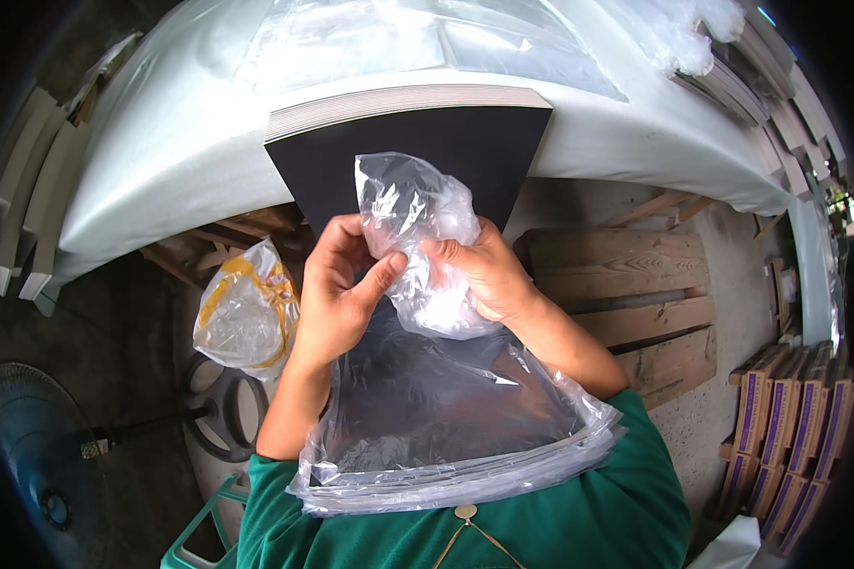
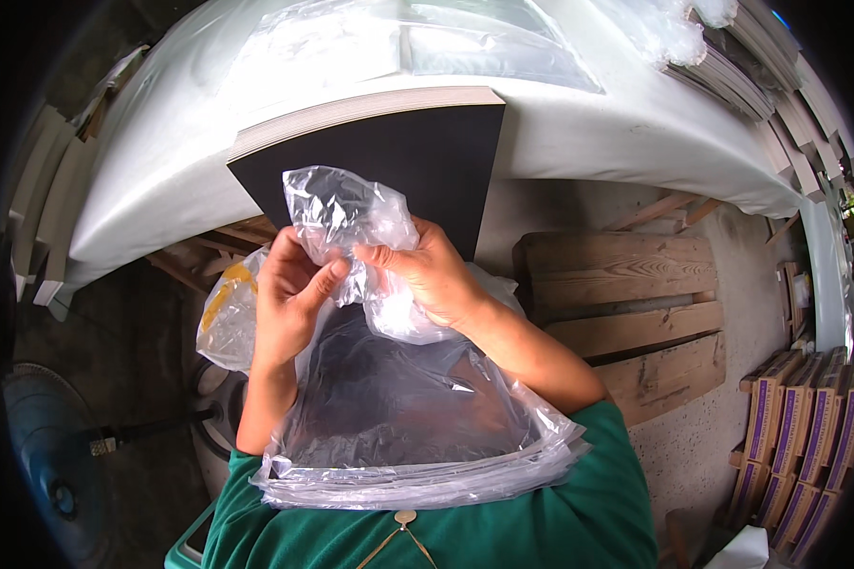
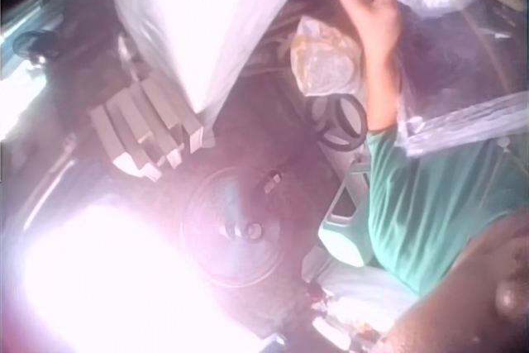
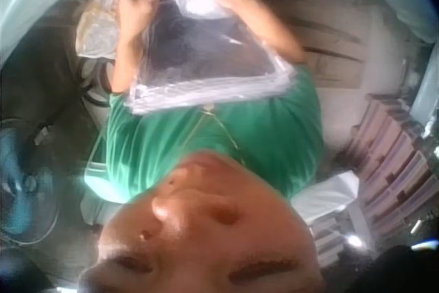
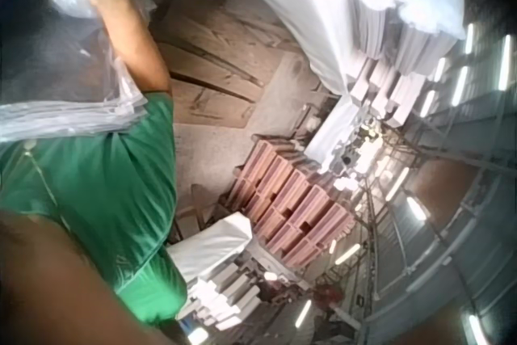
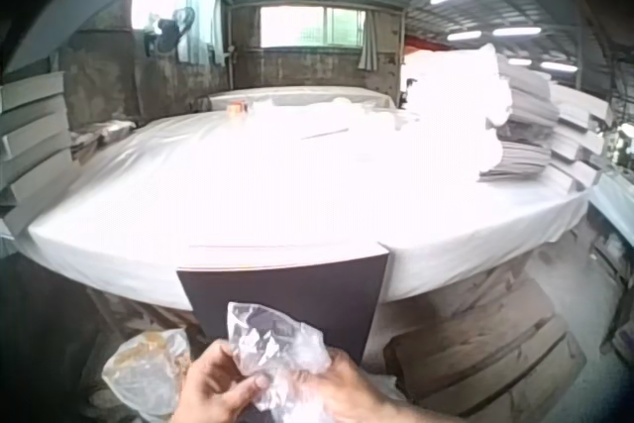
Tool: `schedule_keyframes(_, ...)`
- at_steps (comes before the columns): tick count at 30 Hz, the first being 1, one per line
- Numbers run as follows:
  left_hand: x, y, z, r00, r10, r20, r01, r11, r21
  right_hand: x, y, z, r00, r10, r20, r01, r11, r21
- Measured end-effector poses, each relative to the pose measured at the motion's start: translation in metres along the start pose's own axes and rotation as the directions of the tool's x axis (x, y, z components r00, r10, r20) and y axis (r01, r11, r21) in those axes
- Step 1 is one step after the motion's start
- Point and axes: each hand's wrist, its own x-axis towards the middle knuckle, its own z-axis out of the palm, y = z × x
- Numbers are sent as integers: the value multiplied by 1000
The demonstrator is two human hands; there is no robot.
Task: The person places a black-covered book into a clear plastic bag and then adds a white sheet on top of the book inside the bag.
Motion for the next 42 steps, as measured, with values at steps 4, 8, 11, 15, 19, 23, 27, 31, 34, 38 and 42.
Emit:
schedule_keyframes(4,1,-6,-24,982,-68,179,42,989,144,-1,-3,-6,994,108,4,-109,992,61)
schedule_keyframes(8,3,-9,-24,994,41,97,-59,982,182,-2,-2,1,998,57,1,-56,991,121)
schedule_keyframes(11,-3,1,-6,1000,17,24,-19,996,88,-1,-1,-1,999,44,-23,-40,989,143)
schedule_keyframes(15,-4,-3,-15,998,-29,51,10,941,337,-2,1,-4,1000,17,7,-18,988,156)
schedule_keyframes(19,-1,-14,-19,968,227,106,-248,807,535,-2,4,-3,999,-13,51,2,977,211)
schedule_keyframes(23,3,-5,-26,974,186,126,-223,731,644,-5,1,-11,995,10,99,-39,953,300)
schedule_keyframes(27,17,17,-40,977,-213,19,202,894,-401,-9,-6,-20,972,24,235,-86,962,259)
schedule_keyframes(31,20,21,-40,905,-422,54,394,782,-484,-2,-16,-33,926,216,311,-202,976,-78)
schedule_keyframes(34,-5,-1,-36,685,-368,629,148,915,375,2,-22,-29,984,111,140,-143,959,246)
schedule_keyframes(38,23,2,-93,834,-311,456,272,950,151,-11,-39,-46,971,185,151,-207,967,146)
schedule_keyframes(42,33,20,-83,970,-199,138,242,807,-538,-14,-44,-59,938,259,231,-253,966,-52)
